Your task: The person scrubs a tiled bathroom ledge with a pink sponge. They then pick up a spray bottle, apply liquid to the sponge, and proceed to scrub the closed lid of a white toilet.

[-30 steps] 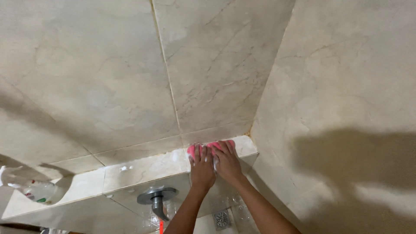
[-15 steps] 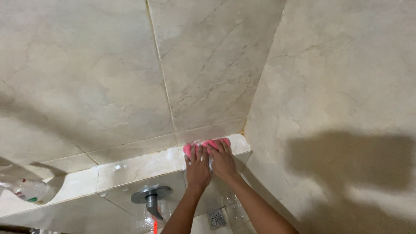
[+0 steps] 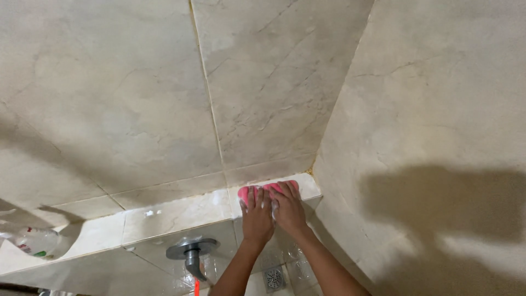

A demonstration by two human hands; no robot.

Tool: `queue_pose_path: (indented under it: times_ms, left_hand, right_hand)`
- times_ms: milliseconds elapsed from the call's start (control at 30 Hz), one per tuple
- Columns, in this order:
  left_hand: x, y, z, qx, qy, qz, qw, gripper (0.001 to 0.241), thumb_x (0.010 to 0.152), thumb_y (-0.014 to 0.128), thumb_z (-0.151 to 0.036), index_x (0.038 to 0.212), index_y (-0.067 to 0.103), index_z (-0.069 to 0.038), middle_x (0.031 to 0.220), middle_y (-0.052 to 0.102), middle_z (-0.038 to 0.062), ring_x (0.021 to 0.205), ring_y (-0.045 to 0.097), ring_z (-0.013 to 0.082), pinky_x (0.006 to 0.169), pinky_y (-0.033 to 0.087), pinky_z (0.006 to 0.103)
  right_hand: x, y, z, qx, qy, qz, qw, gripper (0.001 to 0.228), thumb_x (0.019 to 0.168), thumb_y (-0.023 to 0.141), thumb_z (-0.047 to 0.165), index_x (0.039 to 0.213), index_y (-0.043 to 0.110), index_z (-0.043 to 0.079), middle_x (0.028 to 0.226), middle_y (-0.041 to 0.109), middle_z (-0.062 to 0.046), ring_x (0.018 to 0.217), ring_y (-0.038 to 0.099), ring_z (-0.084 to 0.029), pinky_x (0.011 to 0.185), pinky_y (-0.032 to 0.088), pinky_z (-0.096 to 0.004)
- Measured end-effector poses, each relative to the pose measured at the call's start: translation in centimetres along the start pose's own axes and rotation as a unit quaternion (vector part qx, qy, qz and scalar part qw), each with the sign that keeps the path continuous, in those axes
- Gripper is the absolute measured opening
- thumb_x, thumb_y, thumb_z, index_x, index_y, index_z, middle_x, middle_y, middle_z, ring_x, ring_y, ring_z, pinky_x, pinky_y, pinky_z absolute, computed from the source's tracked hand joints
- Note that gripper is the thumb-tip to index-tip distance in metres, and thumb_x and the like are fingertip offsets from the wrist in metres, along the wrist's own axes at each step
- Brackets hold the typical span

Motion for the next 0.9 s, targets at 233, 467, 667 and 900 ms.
queue_pose_path:
  times_ms: [233, 467, 667, 900]
  left_hand:
    - [3.3, 1.8, 0.9, -0.02, -0.026, 0.007, 0.999, 0.061, 0.101, 0.047, -0.03, 0.157, 0.033, -0.007, 0.164, 0.029, 0.013, 0.154, 0.013, 0.0384, 0.118, 0.014, 0.0678]
    - [2.8, 2.0, 0.6, 0.03, -0.028, 0.036, 0.999, 0.066, 0.098, 0.052, -0.031, 0.157, 0.032, -0.01, 0.166, 0.027, 0.011, 0.156, 0.012, 0.0366, 0.12, 0.015, 0.0651]
    - [0.5, 0.4, -0.9, 0.045, -0.005, 0.031, 0.998, 0.069, 0.093, 0.056, -0.028, 0.155, 0.035, -0.008, 0.163, 0.031, 0.014, 0.153, 0.016, 0.0397, 0.117, 0.02, 0.0656]
    - [-1.4, -0.3, -2.7, 0.028, 0.025, -0.039, 0.999, 0.059, 0.097, 0.055, -0.029, 0.149, 0.041, -0.005, 0.159, 0.036, 0.018, 0.15, 0.023, 0.0437, 0.115, 0.022, 0.0689]
  right_hand:
    - [2.4, 1.9, -2.6, -0.028, 0.003, -0.022, 0.999, 0.044, 0.083, 0.064, 0.005, 0.126, 0.071, 0.009, 0.135, 0.06, -0.014, 0.135, 0.048, -0.037, 0.12, 0.034, -0.047]
    - [1.7, 2.4, -3.0, -0.028, 0.019, 0.005, 0.999, 0.059, 0.077, 0.063, -0.002, 0.134, 0.065, 0.011, 0.143, 0.055, -0.016, 0.14, 0.041, -0.04, 0.119, 0.033, -0.047]
    - [-0.3, 1.5, -2.3, -0.039, -0.001, -0.001, 0.999, 0.051, 0.084, 0.063, 0.003, 0.134, 0.064, 0.008, 0.144, 0.054, -0.018, 0.141, 0.04, -0.041, 0.12, 0.031, -0.049]
    - [-2.5, -0.9, -1.1, -0.016, 0.004, -0.009, 1.0, 0.044, 0.091, 0.06, 0.009, 0.135, 0.063, 0.006, 0.146, 0.052, -0.019, 0.142, 0.039, -0.042, 0.12, 0.03, -0.05]
Point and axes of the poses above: each hand's wrist, its own x-axis towards the middle knuckle, its own y-axis out of the palm, z = x × y, the point moved 10 cm from there along x, towards the middle knuckle
